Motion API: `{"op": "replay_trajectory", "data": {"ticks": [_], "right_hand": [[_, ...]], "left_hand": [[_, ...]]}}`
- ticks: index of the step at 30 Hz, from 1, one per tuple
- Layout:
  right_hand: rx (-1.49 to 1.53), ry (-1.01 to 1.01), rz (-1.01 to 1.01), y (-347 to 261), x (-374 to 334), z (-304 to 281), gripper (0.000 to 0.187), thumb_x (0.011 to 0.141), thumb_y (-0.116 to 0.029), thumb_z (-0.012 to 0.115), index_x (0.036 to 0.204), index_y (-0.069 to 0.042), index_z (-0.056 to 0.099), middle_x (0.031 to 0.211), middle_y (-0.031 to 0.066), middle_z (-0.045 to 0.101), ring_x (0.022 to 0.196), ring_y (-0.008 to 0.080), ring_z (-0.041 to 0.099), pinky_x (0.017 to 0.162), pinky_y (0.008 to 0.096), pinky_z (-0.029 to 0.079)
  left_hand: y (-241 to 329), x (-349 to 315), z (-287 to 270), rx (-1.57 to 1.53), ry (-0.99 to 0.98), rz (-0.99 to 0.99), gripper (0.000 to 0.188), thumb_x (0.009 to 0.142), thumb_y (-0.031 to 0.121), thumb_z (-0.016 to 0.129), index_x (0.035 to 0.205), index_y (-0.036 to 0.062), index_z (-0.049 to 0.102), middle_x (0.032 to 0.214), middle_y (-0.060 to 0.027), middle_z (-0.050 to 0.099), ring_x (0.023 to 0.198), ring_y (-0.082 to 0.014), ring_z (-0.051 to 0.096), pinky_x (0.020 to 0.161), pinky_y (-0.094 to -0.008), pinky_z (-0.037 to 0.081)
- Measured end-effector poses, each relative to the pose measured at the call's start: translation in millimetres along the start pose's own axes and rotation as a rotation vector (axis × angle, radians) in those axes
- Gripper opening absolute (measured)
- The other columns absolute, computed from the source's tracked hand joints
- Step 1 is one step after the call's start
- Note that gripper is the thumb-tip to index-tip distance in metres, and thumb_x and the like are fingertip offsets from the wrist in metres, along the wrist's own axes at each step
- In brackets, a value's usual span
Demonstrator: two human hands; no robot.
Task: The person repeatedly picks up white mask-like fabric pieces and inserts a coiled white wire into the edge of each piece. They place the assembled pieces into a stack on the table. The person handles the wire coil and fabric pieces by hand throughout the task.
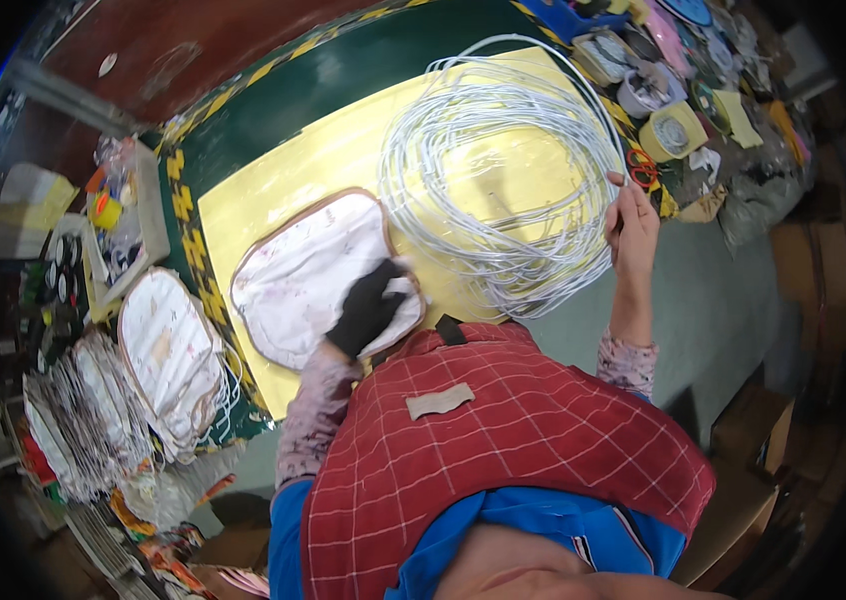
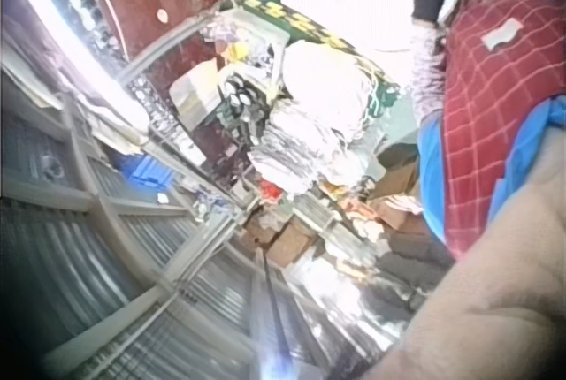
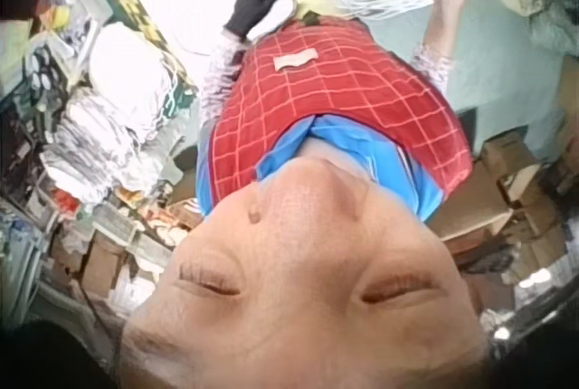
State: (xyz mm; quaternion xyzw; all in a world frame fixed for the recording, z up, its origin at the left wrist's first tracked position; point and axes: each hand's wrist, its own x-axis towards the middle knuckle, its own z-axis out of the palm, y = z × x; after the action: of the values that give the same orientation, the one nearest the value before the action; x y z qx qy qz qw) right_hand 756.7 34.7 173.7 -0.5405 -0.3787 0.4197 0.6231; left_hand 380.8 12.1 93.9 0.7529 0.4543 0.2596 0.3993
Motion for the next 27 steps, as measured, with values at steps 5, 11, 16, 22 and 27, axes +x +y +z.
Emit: {"op": "replay_trajectory", "data": {"ticks": [5, 11, 16, 22, 27], "right_hand": [[0.060, -0.589, 0.155, -57, -73, 136, 0.030, 0.097, -0.021, 0.043, 0.115, 0.001, 0.054, 0.056, -0.0033, 0.048, 0.042, 0.0012, 0.034, 0.040, 0.0164, 0.025], [0.299, -0.480, -0.037, -106, -79, 167, 0.037, 0.098, -0.028, 0.038, 0.112, 0.003, 0.053, 0.053, -0.0012, 0.047, 0.029, 0.0048, 0.029, 0.030, 0.0185, 0.023], [0.251, -0.167, 0.025, -98, -46, 153, 0.037, 0.099, -0.019, 0.033, 0.124, 0.005, 0.045, 0.051, -0.0069, 0.036, 0.033, 0.0005, 0.028, 0.031, 0.0160, 0.022], [-0.166, -0.324, 0.006, -37, -32, 159, 0.044, 0.096, -0.016, 0.043, 0.135, 0.003, 0.036, 0.046, -0.0046, 0.036, 0.030, 0.0017, 0.025, 0.029, 0.0168, 0.021], [-0.293, -0.249, -0.052, -39, -47, 150, 0.041, 0.097, -0.016, 0.042, 0.132, 0.006, 0.039, 0.046, -0.0037, 0.037, 0.031, 0.0022, 0.027, 0.030, 0.0169, 0.021]], "left_hand": [[54, 19, 66, -0.169, -0.319, 0.333, 0.040, 0.087, 0.014, 0.056, 0.125, 0.0083, 0.047, 0.107, -0.0143, 0.061, 0.099, -0.0297, 0.059, 0.084, -0.0342, 0.047], [29, 0, 59, -0.379, -0.563, 0.313, 0.032, 0.082, 0.014, 0.058, 0.114, 0.0107, 0.054, 0.089, -0.0103, 0.065, 0.081, -0.0272, 0.064, 0.071, -0.0363, 0.049], [-44, -24, 5, 0.316, -0.586, 0.191, 0.017, 0.082, 0.019, 0.054, 0.097, 0.0154, 0.061, 0.079, -0.0119, 0.063, 0.075, -0.0297, 0.064, 0.062, -0.0387, 0.049], [-157, 63, -38, 0.433, 0.119, 0.022, 0.037, 0.076, 0.016, 0.061, 0.112, 0.0075, 0.055, 0.108, -0.0134, 0.059, 0.096, -0.0320, 0.058, 0.082, -0.0395, 0.047], [-203, 110, -45, 0.776, 0.130, -0.034, 0.019, 0.075, 0.019, 0.060, 0.092, 0.0104, 0.062, 0.096, -0.0104, 0.058, 0.093, -0.0266, 0.058, 0.078, -0.0386, 0.047]]}}
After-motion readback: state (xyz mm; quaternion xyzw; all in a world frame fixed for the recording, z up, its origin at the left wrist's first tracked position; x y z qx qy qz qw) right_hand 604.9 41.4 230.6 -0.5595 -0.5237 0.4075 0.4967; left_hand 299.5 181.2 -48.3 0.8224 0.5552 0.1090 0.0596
